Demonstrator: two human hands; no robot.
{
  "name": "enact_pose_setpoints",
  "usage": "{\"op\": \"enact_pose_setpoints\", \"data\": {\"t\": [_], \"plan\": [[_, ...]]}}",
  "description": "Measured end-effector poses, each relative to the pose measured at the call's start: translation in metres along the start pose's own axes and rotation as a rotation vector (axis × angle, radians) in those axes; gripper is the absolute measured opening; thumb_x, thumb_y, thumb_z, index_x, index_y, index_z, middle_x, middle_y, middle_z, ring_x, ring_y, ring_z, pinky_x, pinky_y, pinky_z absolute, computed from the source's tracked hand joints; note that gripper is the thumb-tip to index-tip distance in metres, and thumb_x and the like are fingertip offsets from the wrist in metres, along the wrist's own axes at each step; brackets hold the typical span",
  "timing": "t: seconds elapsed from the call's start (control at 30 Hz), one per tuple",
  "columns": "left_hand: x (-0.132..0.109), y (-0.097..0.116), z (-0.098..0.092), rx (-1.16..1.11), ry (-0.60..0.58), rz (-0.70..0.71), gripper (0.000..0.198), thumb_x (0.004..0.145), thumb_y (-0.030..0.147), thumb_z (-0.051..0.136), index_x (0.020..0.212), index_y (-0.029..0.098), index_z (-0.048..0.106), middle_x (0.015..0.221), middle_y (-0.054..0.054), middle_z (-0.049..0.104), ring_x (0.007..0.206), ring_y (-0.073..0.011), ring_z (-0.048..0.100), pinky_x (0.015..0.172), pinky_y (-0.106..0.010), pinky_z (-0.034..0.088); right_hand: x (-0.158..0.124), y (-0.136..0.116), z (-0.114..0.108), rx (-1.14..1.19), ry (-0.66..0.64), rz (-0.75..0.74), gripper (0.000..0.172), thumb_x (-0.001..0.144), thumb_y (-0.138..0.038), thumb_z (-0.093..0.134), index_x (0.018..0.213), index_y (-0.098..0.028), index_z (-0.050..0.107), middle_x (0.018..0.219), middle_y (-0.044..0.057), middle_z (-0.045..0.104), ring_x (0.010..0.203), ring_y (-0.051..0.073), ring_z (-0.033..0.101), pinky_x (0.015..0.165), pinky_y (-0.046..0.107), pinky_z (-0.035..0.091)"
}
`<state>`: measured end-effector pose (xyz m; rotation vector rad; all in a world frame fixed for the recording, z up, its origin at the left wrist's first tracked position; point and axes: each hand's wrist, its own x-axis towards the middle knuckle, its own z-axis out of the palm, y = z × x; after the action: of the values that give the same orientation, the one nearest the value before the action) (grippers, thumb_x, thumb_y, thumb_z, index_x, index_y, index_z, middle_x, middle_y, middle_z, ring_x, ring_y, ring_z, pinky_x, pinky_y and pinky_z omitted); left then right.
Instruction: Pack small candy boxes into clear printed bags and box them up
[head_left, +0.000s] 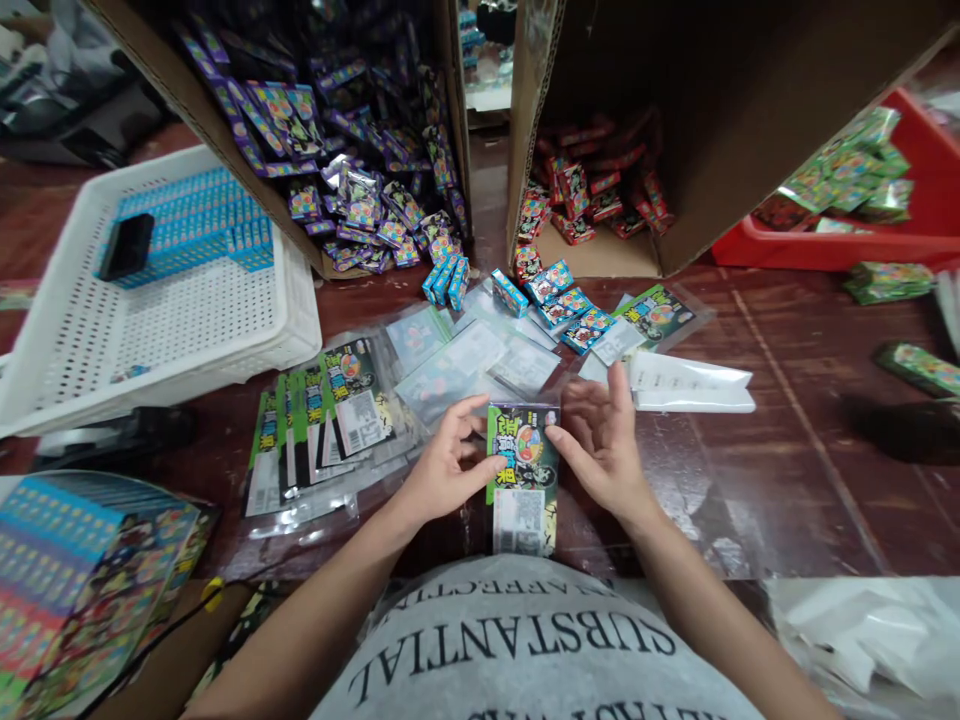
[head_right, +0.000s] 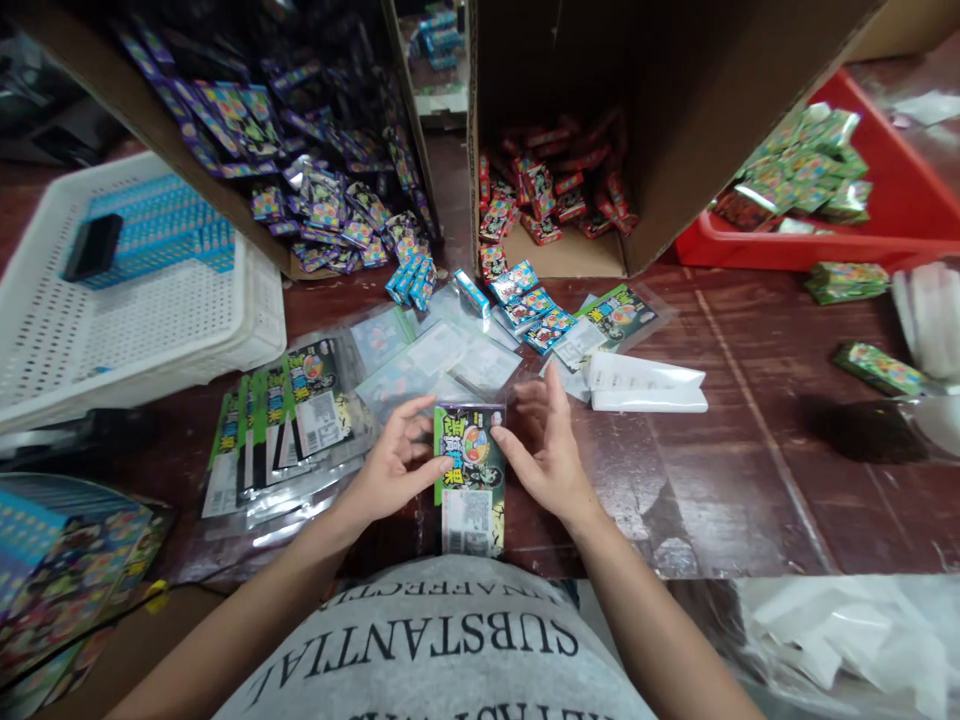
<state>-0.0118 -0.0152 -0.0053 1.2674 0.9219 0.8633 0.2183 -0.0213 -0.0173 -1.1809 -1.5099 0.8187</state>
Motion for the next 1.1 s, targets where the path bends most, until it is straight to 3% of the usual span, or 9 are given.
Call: {"op": "enact_pose_setpoints", "data": {"t": [0.13,0.33,0.4,0.5,0.6,0.67,0.73,0.9,1.1], "plan": [[0.004,0.003,0.0,0.009,-0.06,-0.009,0.06,0.088,0.024,0.071,0.14,0.028,0.041,0.121,-0.008,0.062,0.103,-0.0202,0.067,0.086,-0.034,0.056,0.012,-0.003,-0.006,-0.144,-0.114,-0.053,0.092,0.093,-0.031,0.069,0.163,-0.041,0.01,0.118,0.006,0.063,0.114,0.028,0.059,0.11,0.06,0.042],[0.017,0.007,-0.009,-0.001,-0.167,-0.099,0.043,0.088,0.023,0.071,0.123,0.025,0.047,0.107,-0.003,0.065,0.085,-0.0136,0.065,0.077,-0.028,0.053,0.02,0.004,-0.014,0.09,-0.317,0.099,0.082,0.097,-0.035,0.063,0.163,-0.035,0.015,0.119,0.004,0.071,0.114,0.023,0.066,0.111,0.052,0.047],[0.022,0.008,-0.014,0.05,-0.146,-0.093,0.028,0.091,0.028,0.068,0.114,0.023,0.052,0.099,-0.002,0.067,0.087,-0.0143,0.065,0.078,-0.028,0.051,0.016,0.006,-0.014,0.075,-0.356,0.119,0.075,0.099,-0.034,0.06,0.163,-0.036,0.019,0.13,0.004,0.069,0.122,0.023,0.064,0.113,0.053,0.045],[0.029,0.008,-0.015,0.118,-0.037,-0.056,0.015,0.094,0.034,0.064,0.099,0.02,0.06,0.11,-0.006,0.069,0.103,-0.0181,0.065,0.09,-0.032,0.05,0.009,0.007,-0.009,0.049,-0.386,0.129,0.066,0.103,-0.032,0.052,0.162,-0.037,0.022,0.139,0.003,0.066,0.13,0.024,0.06,0.116,0.054,0.043],[0.034,0.007,-0.011,0.079,0.1,-0.052,0.017,0.091,0.035,0.067,0.092,0.018,0.062,0.114,-0.008,0.072,0.106,-0.0195,0.066,0.095,-0.035,0.05,0.006,0.008,0.0,0.097,-0.312,0.126,0.068,0.105,-0.029,0.046,0.163,-0.04,0.013,0.147,0.004,0.06,0.134,0.024,0.058,0.117,0.054,0.042],[0.035,0.008,-0.006,0.024,0.172,-0.064,0.02,0.088,0.032,0.07,0.101,0.019,0.062,0.103,-0.005,0.075,0.096,-0.0178,0.068,0.09,-0.034,0.052,0.005,0.006,0.004,0.159,-0.215,0.11,0.077,0.104,-0.028,0.047,0.163,-0.042,-0.002,0.154,0.006,0.052,0.132,0.024,0.059,0.114,0.053,0.047],[0.035,0.012,-0.004,0.016,0.175,-0.077,0.025,0.087,0.03,0.071,0.108,0.02,0.063,0.098,-0.004,0.075,0.092,-0.017,0.069,0.088,-0.033,0.053,0.007,0.001,0.006,0.216,-0.155,0.119,0.085,0.102,-0.029,0.053,0.162,-0.043,-0.007,0.148,0.007,0.057,0.125,0.023,0.065,0.107,0.051,0.054],[0.035,0.028,-0.001,0.125,0.068,-0.082,0.016,0.09,0.035,0.068,0.088,0.019,0.072,0.103,-0.006,0.075,0.096,-0.018,0.068,0.092,-0.037,0.053,0.013,-0.022,0.001,0.271,-0.103,0.333,0.066,0.093,-0.034,0.069,0.152,-0.032,0.038,0.103,0.003,0.078,0.101,0.022,0.073,0.092,0.045,0.061],[0.042,0.044,-0.002,0.208,0.078,-0.135,0.012,0.085,0.029,0.07,0.086,0.017,0.072,0.085,-0.002,0.075,0.075,-0.0138,0.066,0.076,-0.031,0.054,0.028,-0.038,0.004,0.33,-0.01,0.484,0.071,0.081,-0.037,0.083,0.141,-0.025,0.045,0.093,0.003,0.08,0.091,0.021,0.076,0.089,0.041,0.061]]}}
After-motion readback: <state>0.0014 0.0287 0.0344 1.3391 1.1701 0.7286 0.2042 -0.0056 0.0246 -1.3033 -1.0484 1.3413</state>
